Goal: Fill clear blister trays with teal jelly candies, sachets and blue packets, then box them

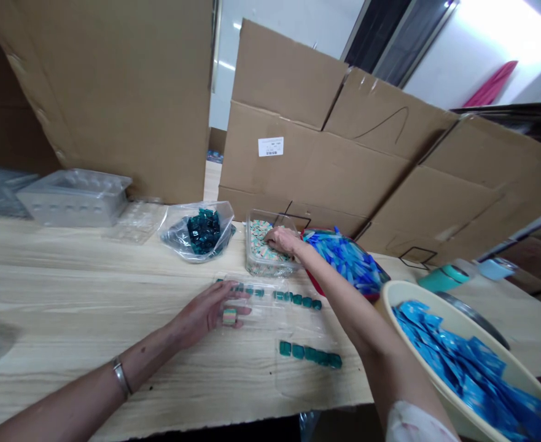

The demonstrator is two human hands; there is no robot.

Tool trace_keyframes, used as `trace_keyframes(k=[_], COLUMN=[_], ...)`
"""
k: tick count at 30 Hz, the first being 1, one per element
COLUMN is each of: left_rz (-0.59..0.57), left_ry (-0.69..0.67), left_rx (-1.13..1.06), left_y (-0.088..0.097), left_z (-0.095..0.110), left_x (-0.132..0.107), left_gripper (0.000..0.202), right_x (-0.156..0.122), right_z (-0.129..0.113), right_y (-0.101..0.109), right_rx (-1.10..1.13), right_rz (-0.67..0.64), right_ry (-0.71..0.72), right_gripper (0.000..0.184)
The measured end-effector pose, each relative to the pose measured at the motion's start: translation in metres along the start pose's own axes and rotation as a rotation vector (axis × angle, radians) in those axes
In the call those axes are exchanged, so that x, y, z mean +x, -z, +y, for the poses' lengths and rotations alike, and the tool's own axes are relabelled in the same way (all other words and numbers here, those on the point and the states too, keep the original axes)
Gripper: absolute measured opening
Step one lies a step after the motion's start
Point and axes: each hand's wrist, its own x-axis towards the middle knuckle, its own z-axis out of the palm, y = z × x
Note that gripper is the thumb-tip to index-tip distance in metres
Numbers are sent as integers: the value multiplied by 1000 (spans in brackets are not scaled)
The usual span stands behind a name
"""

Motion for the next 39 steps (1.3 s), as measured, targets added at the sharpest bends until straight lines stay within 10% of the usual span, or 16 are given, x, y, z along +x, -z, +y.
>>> trace_keyframes(k=[18,25,33,39], left_rz=[11,6,-67,-70], left_ry=[0,6,-89,-158], left_rx=[-44,-29,-70,-59], left_y=[-5,-2,7,3], left_z=[3,3,-1,-4], left_x=[-2,-1,3,1], left_gripper=[28,27,21,18], right_x=[9,-16,-99,-133], right_z=[-2,-8,-98,-167], right_y=[-7,8,42,17], right_rx=[544,1390,1471,1250], right_rz=[223,153,268,293], right_ry=[-321,-397,-156,-183], right_gripper=[14,17,28,14])
